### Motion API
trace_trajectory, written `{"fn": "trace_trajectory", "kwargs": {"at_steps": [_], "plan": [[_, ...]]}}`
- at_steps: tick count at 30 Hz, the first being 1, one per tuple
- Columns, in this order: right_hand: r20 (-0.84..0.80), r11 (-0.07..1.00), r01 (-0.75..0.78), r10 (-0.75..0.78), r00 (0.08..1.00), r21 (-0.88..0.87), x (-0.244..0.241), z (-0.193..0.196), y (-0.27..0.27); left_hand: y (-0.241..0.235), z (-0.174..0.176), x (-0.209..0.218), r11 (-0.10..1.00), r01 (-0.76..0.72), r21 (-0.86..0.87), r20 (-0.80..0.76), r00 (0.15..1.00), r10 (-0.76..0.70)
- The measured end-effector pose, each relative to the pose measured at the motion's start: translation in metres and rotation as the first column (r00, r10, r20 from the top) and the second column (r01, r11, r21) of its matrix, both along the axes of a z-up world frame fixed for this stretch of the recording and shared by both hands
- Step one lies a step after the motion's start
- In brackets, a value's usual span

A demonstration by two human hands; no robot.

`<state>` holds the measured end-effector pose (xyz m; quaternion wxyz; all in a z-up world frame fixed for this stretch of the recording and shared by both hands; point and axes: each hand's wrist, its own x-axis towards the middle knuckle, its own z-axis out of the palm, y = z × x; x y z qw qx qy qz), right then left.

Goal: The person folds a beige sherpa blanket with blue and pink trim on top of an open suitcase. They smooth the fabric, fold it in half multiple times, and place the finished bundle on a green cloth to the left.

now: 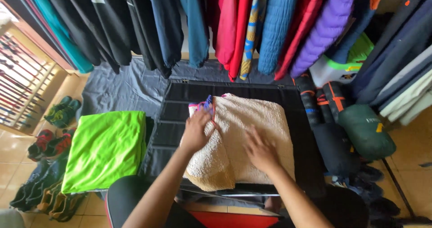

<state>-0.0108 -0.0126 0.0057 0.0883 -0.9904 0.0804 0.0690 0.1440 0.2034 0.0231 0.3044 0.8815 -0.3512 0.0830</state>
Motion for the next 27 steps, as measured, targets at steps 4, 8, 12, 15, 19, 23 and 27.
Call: {"fn": "trace_trajectory", "kwargs": {"at_steps": [4, 8, 12, 15, 19, 23, 27], "plan": [[0.089, 0.997, 0.075, -0.076, 0.993, 0.014, -0.011, -0.012, -0.014, -0.009, -0.001, -0.044, 0.953, 0.107, 0.284, -0.048, 0.994, -0.098], [0.081, 0.991, 0.053, -0.042, 0.996, -0.127, -0.007, -0.061, -0.010, -0.029, -0.069, -0.052, 0.960, 0.124, 0.252, 0.117, 0.981, -0.158], [0.092, 0.985, 0.052, -0.038, 0.995, -0.163, -0.004, -0.079, -0.019, -0.039, -0.079, -0.043, 0.974, 0.111, 0.196, 0.157, 0.977, -0.143], [0.076, 0.987, 0.046, -0.035, 0.997, -0.153, -0.005, -0.065, -0.010, -0.036, -0.079, -0.044, 0.976, 0.104, 0.193, 0.189, 0.972, -0.141], [0.213, 1.000, 0.008, -0.005, 0.977, -0.017, -0.016, -0.029, 0.024, -0.032, -0.064, -0.046, 0.957, 0.129, 0.261, 0.076, 0.985, -0.154], [0.184, 0.998, -0.034, 0.044, 0.982, -0.052, -0.045, -0.035, 0.035, -0.009, -0.100, -0.013, 0.976, 0.210, -0.056, -0.096, 0.972, -0.215], [0.139, 0.999, -0.022, 0.025, 0.990, -0.027, -0.045, -0.016, 0.031, 0.004, -0.057, -0.023, 0.983, 0.183, -0.005, -0.214, 0.960, -0.179]]}}
